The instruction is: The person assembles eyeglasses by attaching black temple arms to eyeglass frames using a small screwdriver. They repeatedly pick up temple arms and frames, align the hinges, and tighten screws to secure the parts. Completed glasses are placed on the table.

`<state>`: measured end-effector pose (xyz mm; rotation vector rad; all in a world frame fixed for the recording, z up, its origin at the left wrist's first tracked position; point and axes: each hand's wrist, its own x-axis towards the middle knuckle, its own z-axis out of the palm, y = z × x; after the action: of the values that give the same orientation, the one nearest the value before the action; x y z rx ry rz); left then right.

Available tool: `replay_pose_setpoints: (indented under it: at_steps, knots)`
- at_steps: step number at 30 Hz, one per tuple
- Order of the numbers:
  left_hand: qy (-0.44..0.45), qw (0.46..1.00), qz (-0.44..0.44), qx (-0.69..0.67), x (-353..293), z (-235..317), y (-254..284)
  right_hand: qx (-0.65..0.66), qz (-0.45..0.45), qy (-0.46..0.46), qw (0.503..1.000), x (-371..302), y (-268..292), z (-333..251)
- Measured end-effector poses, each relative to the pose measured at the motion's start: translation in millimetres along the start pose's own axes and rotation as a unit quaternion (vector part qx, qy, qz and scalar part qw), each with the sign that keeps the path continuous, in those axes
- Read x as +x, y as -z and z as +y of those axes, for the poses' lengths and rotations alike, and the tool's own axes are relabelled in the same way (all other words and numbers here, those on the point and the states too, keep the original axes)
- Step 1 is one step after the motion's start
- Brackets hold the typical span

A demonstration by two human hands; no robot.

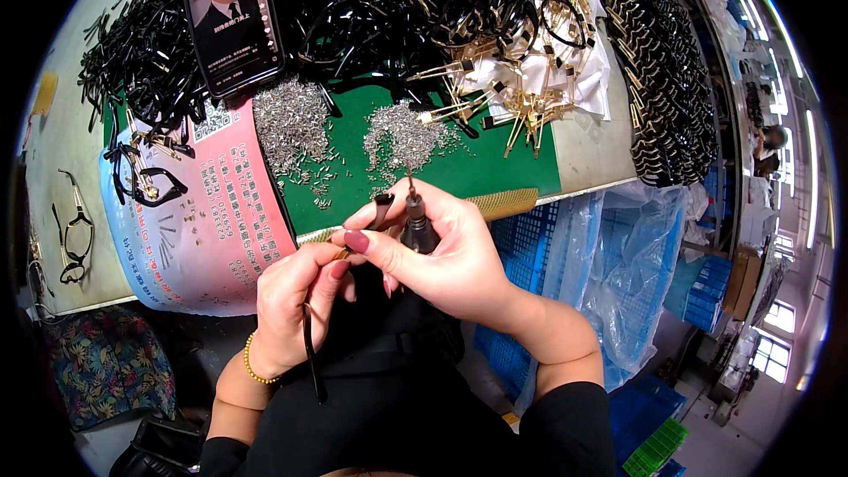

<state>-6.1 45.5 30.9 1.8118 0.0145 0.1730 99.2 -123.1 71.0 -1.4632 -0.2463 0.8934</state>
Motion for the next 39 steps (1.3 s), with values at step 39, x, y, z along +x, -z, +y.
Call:
replay_pose_setpoints:
  at_steps: [39]
  knots:
    - [0.155,0.981,0.113,-0.009,1.7,-4.6,25.8,-0.189,-0.207,-0.197,0.939,30.8,-7.5,-55.7]
